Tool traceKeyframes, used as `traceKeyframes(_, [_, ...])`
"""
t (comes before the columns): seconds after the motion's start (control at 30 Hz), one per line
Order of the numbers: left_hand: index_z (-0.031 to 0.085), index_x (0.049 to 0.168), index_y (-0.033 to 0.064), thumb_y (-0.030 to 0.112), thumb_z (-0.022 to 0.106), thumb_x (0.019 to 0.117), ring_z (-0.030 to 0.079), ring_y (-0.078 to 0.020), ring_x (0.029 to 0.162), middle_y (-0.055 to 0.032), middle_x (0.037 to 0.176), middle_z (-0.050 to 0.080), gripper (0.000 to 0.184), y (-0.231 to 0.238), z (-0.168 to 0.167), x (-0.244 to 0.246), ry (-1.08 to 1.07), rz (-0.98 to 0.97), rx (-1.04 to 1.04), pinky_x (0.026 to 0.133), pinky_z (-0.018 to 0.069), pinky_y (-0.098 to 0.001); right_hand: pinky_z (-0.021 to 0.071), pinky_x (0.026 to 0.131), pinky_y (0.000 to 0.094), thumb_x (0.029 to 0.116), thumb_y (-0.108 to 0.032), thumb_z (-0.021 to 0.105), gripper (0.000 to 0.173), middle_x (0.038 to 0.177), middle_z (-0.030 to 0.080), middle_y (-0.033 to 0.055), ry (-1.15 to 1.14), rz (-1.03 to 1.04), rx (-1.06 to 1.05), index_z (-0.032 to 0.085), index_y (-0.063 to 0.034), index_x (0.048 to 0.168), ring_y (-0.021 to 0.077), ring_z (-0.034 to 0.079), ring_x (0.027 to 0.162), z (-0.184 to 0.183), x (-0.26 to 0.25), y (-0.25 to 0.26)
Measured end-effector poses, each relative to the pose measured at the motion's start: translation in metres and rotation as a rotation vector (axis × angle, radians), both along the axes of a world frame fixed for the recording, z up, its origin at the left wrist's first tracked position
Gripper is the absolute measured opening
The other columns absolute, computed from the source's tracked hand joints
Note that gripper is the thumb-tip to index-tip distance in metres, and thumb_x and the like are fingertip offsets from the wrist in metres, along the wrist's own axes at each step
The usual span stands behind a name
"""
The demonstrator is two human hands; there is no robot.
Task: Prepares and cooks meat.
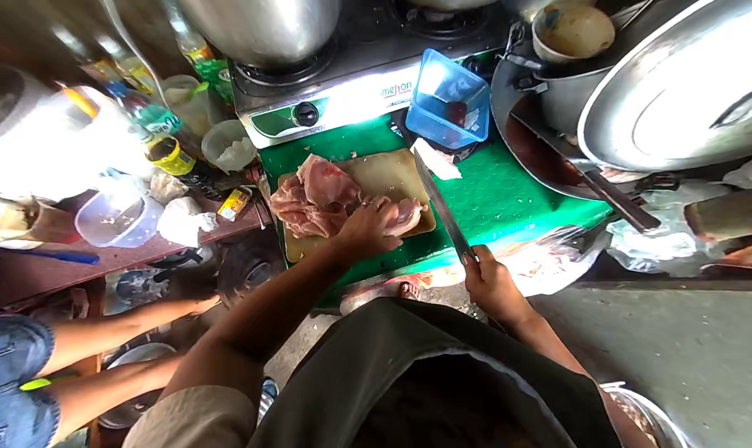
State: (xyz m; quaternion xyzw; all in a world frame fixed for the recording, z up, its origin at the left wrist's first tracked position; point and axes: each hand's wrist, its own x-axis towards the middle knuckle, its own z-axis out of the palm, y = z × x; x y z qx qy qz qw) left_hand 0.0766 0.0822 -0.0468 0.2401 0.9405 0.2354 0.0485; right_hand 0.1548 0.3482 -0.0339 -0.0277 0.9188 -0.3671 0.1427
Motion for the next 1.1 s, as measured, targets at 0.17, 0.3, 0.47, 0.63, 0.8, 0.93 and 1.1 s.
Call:
traceKeyframes(0.17, [0.064, 0.129, 0.002, 0.015, 0.074, 0.0905, 0.066, -0.0398, 0.114, -0.0234, 0.124, 0.066, 0.042, 0.023, -0.021, -0.012, -0.048, 0.075, 0.184, 0.098, 0.0533, -0.055, 0.0566, 0.059, 0.0347, 0.1082, -0.015, 0.038, 0.033, 0.071, 0.06, 0.0087, 0.005, -0.045, -0.043, 0.053, 0.0066, 0.128, 0.0161, 0.062, 0.057, -0.006, 0.006, -0.014])
traceKeyframes(0.3, [0.07, 0.117, -0.0041, 0.006, 0.071, 0.0904, 0.064, -0.0418, 0.118, -0.026, 0.122, 0.067, 0.028, 0.03, -0.014, -0.007, 0.133, 0.102, 0.224, 0.103, 0.0506, -0.0527, 0.0548, 0.06, 0.0379, 0.1087, -0.015, 0.039, 0.033, 0.073, 0.061, 0.0117, 0.089, -0.007, -0.01, 0.054, 0.0074, 0.127, 0.0206, 0.062, 0.06, 0.001, 0.004, -0.032])
traceKeyframes(0.47, [0.069, 0.118, -0.0018, 0.017, 0.077, 0.0898, 0.063, -0.0362, 0.119, -0.0241, 0.128, 0.064, 0.034, 0.016, -0.017, -0.012, -0.022, 0.076, 0.345, 0.103, 0.0508, -0.049, 0.0557, 0.068, 0.047, 0.111, -0.018, 0.04, 0.028, 0.077, 0.063, 0.0176, 0.076, 0.055, 0.118, 0.054, 0.0046, 0.12, 0.0326, 0.068, 0.072, 0.0, -0.004, -0.051])
traceKeyframes(0.63, [0.068, 0.12, -0.0025, 0.02, 0.078, 0.09, 0.064, -0.0355, 0.119, -0.0245, 0.13, 0.063, 0.038, 0.015, -0.02, -0.008, 0.017, 0.115, 0.376, 0.103, 0.0516, -0.0467, 0.0573, 0.069, 0.0511, 0.1112, -0.016, 0.04, 0.027, 0.078, 0.066, 0.0217, 0.037, 0.085, 0.252, 0.054, 0.0059, 0.12, 0.0396, 0.071, 0.076, 0.002, -0.005, -0.056])
traceKeyframes(0.8, [0.071, 0.111, -0.0019, 0.019, 0.073, 0.0926, 0.064, -0.0352, 0.117, -0.0228, 0.126, 0.065, 0.028, 0.015, -0.033, -0.017, 0.068, 0.071, 0.372, 0.102, 0.0522, -0.0459, 0.0568, 0.069, 0.0527, 0.1093, -0.012, 0.04, 0.026, 0.079, 0.066, 0.0217, 0.011, 0.095, 0.271, 0.054, 0.0064, 0.122, 0.0399, 0.071, 0.075, 0.012, -0.002, -0.051])
traceKeyframes(0.93, [0.072, 0.11, -0.0026, 0.019, 0.073, 0.093, 0.066, -0.0347, 0.116, -0.0219, 0.125, 0.067, 0.028, 0.016, -0.031, -0.018, 0.055, 0.07, 0.35, 0.101, 0.0526, -0.0461, 0.0566, 0.075, 0.0529, 0.1107, -0.014, 0.039, 0.026, 0.085, 0.067, 0.0232, -0.098, 0.126, 0.342, 0.052, 0.0059, 0.123, 0.0407, 0.071, 0.084, 0.014, -0.009, -0.053])
traceKeyframes(1.1, [0.072, 0.109, -0.0038, 0.017, 0.072, 0.0925, 0.066, -0.0375, 0.116, -0.024, 0.122, 0.068, 0.027, 0.017, -0.032, -0.018, 0.046, 0.068, 0.348, 0.101, 0.0522, -0.048, 0.0573, 0.071, 0.0534, 0.1127, -0.02, 0.037, 0.03, 0.083, 0.066, 0.022, -0.119, 0.136, 0.387, 0.049, 0.0044, 0.125, 0.0407, 0.071, 0.08, 0.007, -0.033, -0.067])
